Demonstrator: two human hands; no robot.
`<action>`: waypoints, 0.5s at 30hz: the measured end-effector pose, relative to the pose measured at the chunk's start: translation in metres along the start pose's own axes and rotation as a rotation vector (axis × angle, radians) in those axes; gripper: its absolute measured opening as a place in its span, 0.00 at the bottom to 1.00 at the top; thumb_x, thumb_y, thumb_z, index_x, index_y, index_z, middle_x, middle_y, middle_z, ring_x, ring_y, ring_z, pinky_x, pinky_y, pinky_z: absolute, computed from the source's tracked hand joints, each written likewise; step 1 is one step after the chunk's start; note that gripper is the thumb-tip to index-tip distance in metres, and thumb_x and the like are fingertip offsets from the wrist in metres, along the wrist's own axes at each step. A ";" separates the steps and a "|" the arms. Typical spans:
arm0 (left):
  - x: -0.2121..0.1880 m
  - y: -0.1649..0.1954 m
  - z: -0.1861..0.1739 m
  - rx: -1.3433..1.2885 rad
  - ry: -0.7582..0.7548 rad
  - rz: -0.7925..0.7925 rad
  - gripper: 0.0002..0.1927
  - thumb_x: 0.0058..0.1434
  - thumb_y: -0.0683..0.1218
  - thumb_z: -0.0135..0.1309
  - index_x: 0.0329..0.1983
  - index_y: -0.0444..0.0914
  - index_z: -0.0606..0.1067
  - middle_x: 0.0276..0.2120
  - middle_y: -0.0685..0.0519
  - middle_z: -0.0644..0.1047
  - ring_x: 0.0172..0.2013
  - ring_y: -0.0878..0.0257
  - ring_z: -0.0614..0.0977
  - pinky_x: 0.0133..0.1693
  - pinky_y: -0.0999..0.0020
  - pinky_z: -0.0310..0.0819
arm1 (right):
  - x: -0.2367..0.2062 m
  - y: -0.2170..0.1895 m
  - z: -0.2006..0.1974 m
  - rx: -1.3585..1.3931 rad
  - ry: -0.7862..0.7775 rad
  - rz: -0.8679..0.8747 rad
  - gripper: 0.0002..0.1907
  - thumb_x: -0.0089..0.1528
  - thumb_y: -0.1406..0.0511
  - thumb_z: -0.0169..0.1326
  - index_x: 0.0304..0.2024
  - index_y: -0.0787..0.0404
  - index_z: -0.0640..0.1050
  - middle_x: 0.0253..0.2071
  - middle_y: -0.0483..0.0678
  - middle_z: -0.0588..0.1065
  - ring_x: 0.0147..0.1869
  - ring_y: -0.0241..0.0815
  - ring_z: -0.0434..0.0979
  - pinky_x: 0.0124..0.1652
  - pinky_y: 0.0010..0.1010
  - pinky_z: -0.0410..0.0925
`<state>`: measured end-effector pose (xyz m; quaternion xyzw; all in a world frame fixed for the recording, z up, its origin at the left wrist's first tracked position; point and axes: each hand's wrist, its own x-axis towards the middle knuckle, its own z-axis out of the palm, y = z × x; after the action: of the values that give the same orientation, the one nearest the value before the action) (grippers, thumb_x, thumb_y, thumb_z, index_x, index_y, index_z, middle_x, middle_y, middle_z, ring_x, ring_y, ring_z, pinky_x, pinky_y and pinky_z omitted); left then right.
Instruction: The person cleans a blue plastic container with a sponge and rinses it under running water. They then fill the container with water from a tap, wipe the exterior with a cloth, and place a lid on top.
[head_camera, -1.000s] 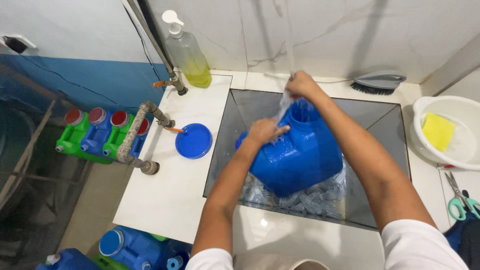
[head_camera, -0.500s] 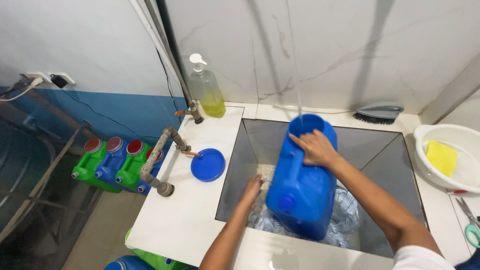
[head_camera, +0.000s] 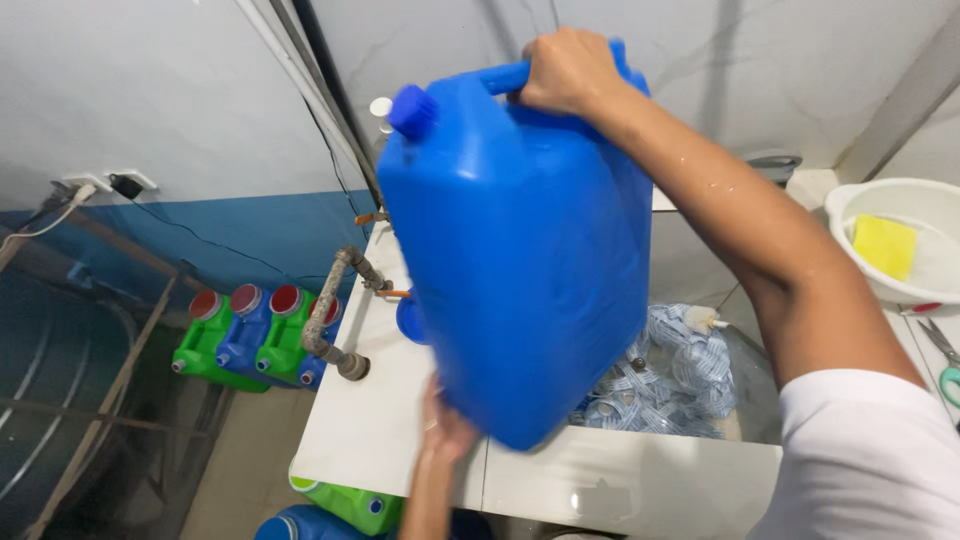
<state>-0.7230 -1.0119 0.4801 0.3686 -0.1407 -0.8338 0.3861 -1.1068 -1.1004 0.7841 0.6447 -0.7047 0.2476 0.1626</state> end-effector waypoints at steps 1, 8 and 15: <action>-0.026 0.027 -0.006 0.015 0.113 0.053 0.29 0.69 0.62 0.45 0.66 0.41 0.69 0.60 0.49 0.72 0.57 0.54 0.75 0.57 0.56 0.72 | -0.001 -0.003 0.005 0.029 0.042 0.032 0.19 0.53 0.52 0.65 0.34 0.61 0.85 0.30 0.63 0.79 0.36 0.66 0.79 0.39 0.52 0.72; -0.021 0.124 0.010 0.207 0.047 0.541 0.42 0.64 0.68 0.41 0.73 0.38 0.58 0.67 0.40 0.65 0.62 0.47 0.71 0.58 0.47 0.71 | 0.020 0.008 0.004 0.296 0.276 0.091 0.19 0.60 0.53 0.58 0.38 0.62 0.82 0.34 0.62 0.78 0.38 0.64 0.80 0.38 0.53 0.72; -0.033 0.075 -0.025 0.268 0.047 0.289 0.41 0.65 0.67 0.44 0.73 0.40 0.54 0.71 0.43 0.60 0.69 0.52 0.65 0.67 0.54 0.64 | 0.002 -0.011 0.018 -0.020 0.067 0.100 0.22 0.51 0.52 0.67 0.30 0.65 0.83 0.27 0.65 0.77 0.34 0.67 0.79 0.38 0.53 0.72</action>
<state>-0.6504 -1.0351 0.5186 0.4120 -0.2926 -0.7349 0.4524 -1.0948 -1.1125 0.7721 0.5983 -0.7326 0.2701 0.1800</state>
